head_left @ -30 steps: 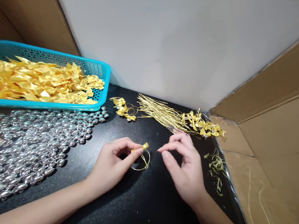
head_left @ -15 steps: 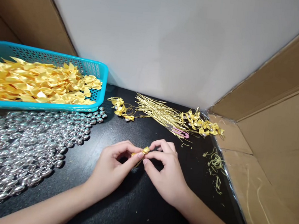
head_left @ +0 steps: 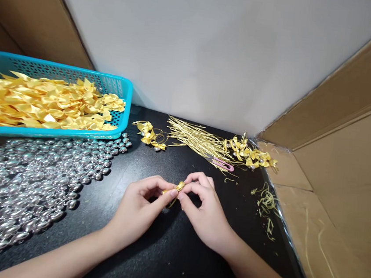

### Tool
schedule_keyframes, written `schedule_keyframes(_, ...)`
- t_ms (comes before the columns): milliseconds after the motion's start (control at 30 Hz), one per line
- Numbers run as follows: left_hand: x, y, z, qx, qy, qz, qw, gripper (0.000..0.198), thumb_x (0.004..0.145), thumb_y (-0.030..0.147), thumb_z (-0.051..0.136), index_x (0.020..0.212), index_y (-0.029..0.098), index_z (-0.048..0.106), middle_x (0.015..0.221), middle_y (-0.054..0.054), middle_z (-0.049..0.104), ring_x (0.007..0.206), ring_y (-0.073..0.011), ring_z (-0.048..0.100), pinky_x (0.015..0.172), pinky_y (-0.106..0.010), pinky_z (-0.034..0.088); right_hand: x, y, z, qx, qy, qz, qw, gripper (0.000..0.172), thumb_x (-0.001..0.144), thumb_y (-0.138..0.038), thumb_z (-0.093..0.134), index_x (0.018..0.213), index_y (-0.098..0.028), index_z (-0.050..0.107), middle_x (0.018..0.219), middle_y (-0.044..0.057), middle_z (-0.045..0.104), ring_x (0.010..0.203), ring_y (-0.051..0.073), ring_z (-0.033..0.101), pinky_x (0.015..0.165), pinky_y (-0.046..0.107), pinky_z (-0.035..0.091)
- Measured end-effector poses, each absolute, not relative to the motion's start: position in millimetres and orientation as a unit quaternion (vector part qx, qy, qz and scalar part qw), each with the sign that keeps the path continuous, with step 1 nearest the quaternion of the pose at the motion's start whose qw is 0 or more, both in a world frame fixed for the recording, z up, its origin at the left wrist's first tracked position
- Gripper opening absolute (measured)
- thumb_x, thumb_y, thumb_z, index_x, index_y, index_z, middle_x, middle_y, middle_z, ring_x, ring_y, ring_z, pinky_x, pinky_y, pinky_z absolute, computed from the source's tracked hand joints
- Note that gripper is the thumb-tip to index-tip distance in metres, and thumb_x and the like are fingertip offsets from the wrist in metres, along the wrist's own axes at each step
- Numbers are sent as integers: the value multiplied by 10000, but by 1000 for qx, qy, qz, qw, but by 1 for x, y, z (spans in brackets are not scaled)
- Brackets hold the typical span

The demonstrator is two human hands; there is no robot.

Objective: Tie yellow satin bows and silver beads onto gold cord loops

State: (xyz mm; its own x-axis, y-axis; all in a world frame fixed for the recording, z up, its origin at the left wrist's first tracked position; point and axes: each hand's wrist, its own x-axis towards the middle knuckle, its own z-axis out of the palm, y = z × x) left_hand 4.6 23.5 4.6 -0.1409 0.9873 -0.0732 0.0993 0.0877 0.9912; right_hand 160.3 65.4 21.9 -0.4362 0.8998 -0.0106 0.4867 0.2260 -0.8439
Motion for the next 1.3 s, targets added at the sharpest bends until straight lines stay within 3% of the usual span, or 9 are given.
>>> schedule_keyframes(533,5,25,6,474,576,493,448,91,761,241,697,705,172,712,666,-7,697,602,-133,589,562,-217,452,163,68,25,-457,-747,407,260,133,711,-90,671,672,-216,664,947,28,576,987,215,519,903,403,389)
schedule_keyframes(800,3,25,3,477,588,482,441,112,766,263,693,711,167,708,683,-24,711,609,-150,609,568,-232,462,167,75,31,-428,-686,540,233,98,739,-136,667,669,-200,647,990,24,545,1036,205,517,980,395,348)
schedule_keyframes(967,1,26,-1,488,587,480,433,111,783,279,690,739,180,713,698,-20,714,622,-154,610,577,-232,465,168,77,35,-398,-638,633,186,102,768,-176,619,667,-193,626,1058,36,543,1018,207,523,896,364,390)
schedule_keyframes(1100,1,26,-1,490,592,472,431,125,784,297,690,740,182,710,699,-20,713,623,-157,607,575,-233,459,172,79,39,-402,-639,629,186,110,781,-217,597,675,-193,610,1106,51,531,1059,224,497,912,372,377)
schedule_keyframes(1300,2,26,0,505,596,456,426,158,799,316,671,748,172,711,707,-30,708,638,-164,611,594,-247,459,177,83,41,-355,-668,619,212,131,845,-268,569,737,-195,581,877,21,576,895,179,540,851,326,414)
